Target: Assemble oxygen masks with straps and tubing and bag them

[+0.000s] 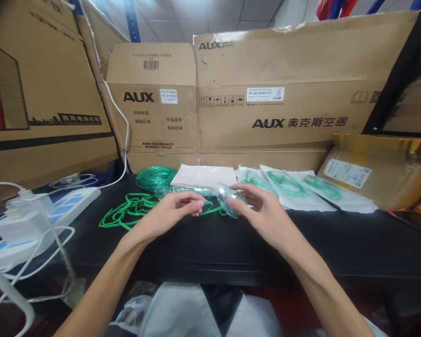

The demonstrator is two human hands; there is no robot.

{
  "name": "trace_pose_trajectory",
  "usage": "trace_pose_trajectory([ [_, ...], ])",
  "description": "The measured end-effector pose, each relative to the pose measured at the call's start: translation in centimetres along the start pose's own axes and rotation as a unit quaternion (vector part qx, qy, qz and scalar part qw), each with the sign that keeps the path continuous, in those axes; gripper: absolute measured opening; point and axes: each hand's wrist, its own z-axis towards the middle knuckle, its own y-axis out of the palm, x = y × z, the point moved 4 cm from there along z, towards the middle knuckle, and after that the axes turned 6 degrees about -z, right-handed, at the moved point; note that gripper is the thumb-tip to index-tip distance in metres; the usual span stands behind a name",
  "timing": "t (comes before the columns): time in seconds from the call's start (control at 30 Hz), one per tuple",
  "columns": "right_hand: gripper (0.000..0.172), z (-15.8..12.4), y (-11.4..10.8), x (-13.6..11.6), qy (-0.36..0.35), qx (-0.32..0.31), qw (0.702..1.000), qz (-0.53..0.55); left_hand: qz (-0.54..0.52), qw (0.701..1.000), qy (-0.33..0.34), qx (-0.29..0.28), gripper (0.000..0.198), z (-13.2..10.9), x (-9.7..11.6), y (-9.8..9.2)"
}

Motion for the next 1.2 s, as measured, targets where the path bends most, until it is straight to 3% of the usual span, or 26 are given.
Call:
trace_pose_trajectory([
  [0.2, 0.037, 0.0, 0.8, -0.2, -0.002, -0.001, 1.000, 0.026, 0.009, 1.000, -0.028, 0.001, 0.028, 0.1, -0.5, 0.6],
  [0.57, 0.038, 0.2, 1.1, 0.0, 0.013, -0.017, 0.998, 0.056, 0.004, 1.000, -0.018, -0.010, 0.031, 0.2, -0.7, 0.7],
  [0.8, 0.037, 0.1, 1.4, 0.1, 0.015, -0.021, 0.998, 0.061, 0.070, 0.997, -0.016, 0.001, 0.030, 0.2, -0.9, 0.7],
  [1.2, 0.040, -0.1, 1.7, 0.2, 0.042, -0.025, 0.992, 0.114, -0.072, 0.996, -0.004, 0.060, 0.028, 0.4, 0.0, 1.3],
])
